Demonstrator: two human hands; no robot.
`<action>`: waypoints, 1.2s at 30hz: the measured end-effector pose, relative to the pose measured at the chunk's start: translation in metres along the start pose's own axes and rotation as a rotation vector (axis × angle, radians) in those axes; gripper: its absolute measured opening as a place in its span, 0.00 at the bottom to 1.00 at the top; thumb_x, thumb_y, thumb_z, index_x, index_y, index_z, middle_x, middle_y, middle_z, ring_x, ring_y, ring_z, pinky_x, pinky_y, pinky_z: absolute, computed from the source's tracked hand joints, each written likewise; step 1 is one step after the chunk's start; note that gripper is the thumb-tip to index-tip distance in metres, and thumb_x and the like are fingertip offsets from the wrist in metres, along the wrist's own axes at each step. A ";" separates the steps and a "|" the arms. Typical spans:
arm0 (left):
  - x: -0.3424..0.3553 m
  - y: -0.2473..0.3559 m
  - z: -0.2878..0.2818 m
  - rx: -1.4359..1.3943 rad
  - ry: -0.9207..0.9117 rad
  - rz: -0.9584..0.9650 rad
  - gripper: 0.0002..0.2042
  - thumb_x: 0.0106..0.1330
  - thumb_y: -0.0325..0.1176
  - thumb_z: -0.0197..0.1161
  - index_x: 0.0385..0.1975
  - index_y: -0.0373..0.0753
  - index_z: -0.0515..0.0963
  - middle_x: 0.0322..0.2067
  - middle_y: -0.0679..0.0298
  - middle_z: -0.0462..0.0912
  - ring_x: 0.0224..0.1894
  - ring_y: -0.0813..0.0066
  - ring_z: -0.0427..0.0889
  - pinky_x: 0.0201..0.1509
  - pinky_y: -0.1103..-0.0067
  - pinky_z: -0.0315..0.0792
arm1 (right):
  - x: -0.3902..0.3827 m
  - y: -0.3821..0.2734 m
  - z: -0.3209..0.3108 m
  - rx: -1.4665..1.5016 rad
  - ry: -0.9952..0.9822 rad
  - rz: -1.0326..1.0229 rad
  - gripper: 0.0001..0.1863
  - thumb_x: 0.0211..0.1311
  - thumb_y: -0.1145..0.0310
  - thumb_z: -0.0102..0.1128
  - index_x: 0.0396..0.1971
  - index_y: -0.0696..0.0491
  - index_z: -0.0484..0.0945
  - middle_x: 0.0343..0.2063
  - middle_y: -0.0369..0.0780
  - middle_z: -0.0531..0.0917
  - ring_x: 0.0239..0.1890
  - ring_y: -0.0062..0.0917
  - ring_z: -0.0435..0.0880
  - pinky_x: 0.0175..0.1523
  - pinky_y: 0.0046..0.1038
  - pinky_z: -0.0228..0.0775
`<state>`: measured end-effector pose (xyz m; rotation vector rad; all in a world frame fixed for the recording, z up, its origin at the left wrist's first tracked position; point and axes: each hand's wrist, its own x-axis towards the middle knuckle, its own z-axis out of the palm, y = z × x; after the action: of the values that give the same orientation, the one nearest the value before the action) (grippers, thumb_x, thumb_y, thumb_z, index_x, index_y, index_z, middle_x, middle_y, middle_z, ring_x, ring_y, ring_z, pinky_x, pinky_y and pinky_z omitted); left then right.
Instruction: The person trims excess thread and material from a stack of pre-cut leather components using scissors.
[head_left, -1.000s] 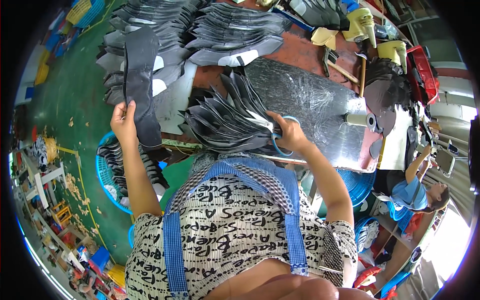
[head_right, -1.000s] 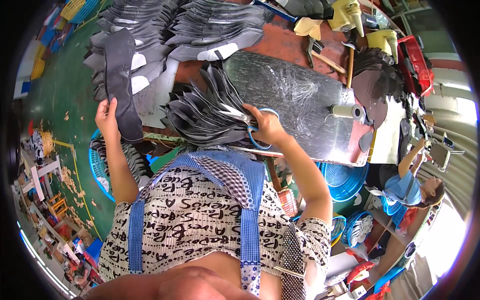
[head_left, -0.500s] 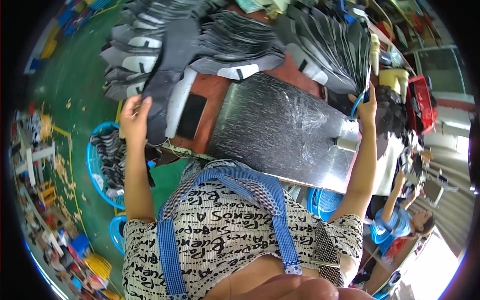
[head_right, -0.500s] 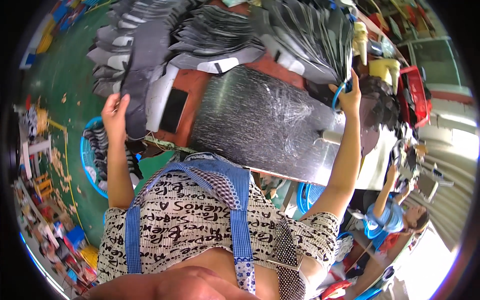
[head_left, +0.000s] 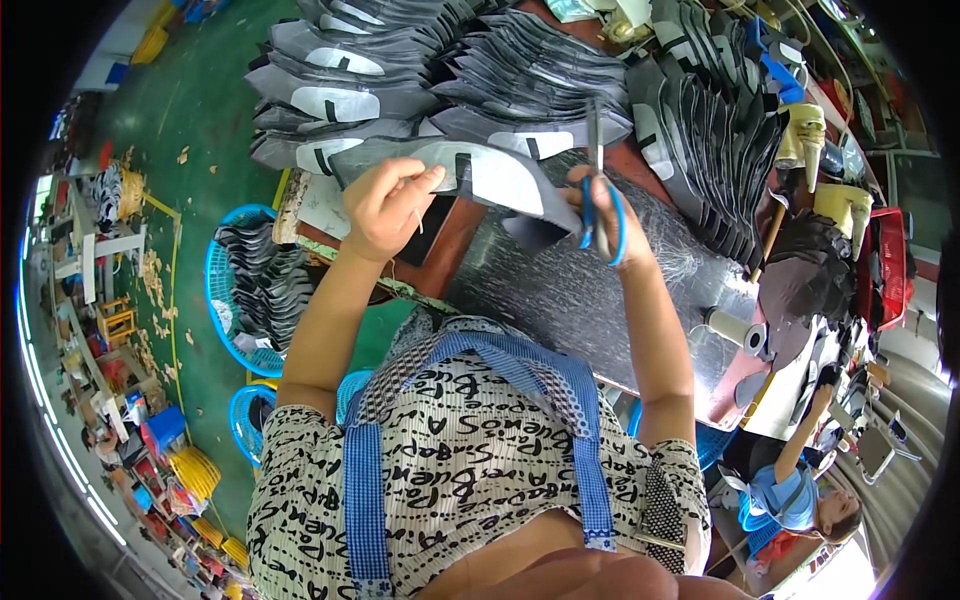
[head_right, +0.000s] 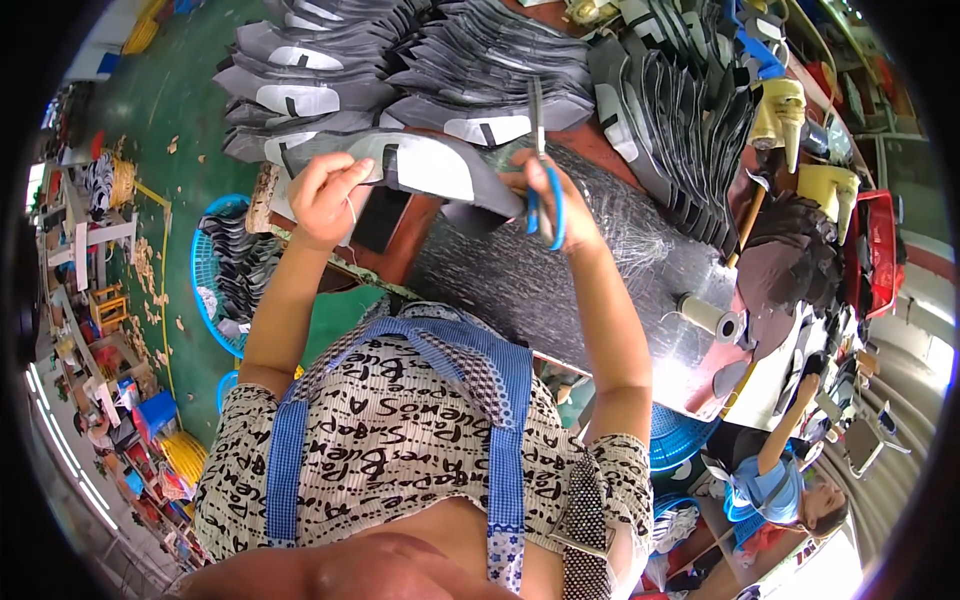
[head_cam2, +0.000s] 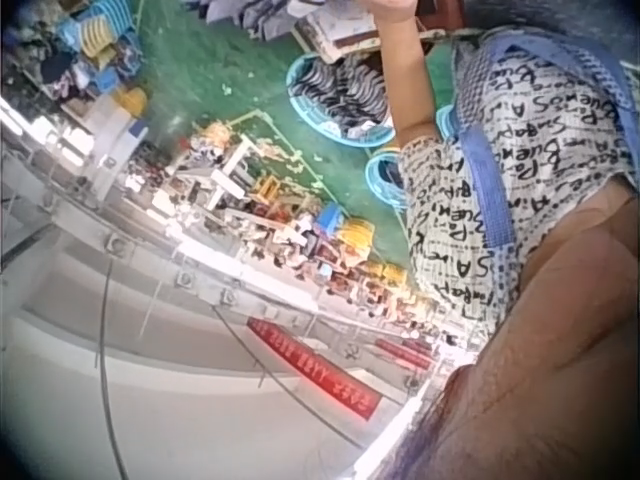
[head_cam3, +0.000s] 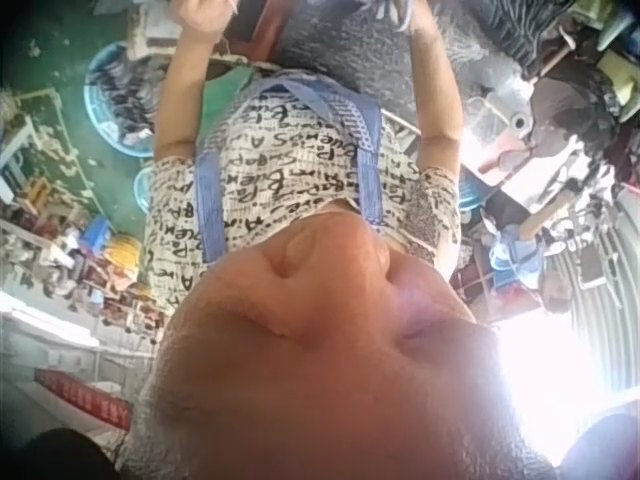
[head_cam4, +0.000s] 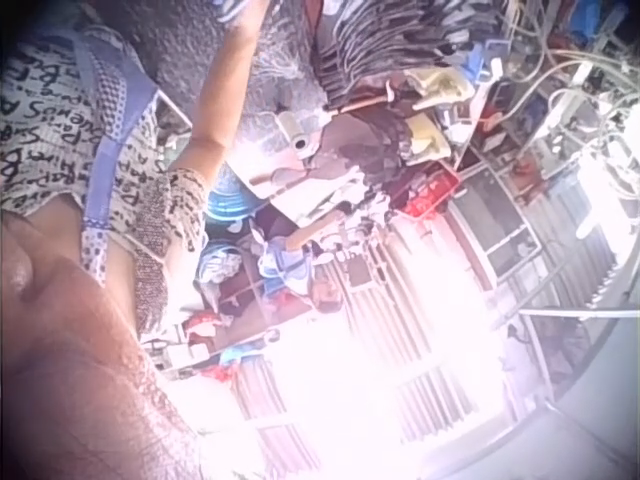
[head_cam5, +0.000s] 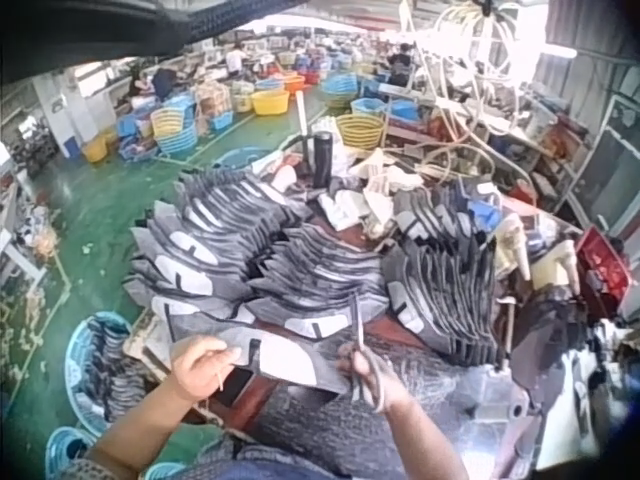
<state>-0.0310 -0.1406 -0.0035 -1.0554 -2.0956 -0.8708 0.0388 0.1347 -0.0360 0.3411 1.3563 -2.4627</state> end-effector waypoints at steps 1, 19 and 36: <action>0.004 -0.001 -0.002 0.029 0.011 0.057 0.13 0.40 0.21 0.68 0.30 0.39 0.81 0.26 0.67 0.75 0.17 0.76 0.69 0.19 0.82 0.63 | 0.008 0.006 0.000 -0.117 -0.012 -0.094 0.25 0.50 0.54 0.65 0.42 0.54 0.68 0.33 0.41 0.77 0.29 0.21 0.75 0.31 0.18 0.68; -0.082 0.018 0.136 -1.212 -0.334 -1.727 0.17 0.57 0.43 0.65 0.40 0.39 0.74 0.28 0.69 0.76 0.11 0.91 0.56 0.13 0.90 0.48 | 0.080 -0.008 -0.100 -1.621 0.368 -0.590 0.17 0.44 0.71 0.62 0.36 0.51 0.70 0.21 0.47 0.77 0.26 0.44 0.77 0.33 0.40 0.66; -0.086 0.016 0.171 -1.849 0.195 -1.744 0.12 0.58 0.34 0.64 0.37 0.48 0.67 0.25 0.78 0.66 0.16 0.90 0.56 0.19 0.89 0.51 | 0.247 -0.058 -0.116 -1.612 0.260 -0.366 0.30 0.52 0.48 0.58 0.50 0.49 0.66 0.34 0.49 0.81 0.39 0.47 0.78 0.42 0.42 0.68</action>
<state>-0.0164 -0.0375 -0.1647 0.8578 -0.9906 -3.6139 -0.2047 0.2248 -0.1380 -0.0260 3.0536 -0.7832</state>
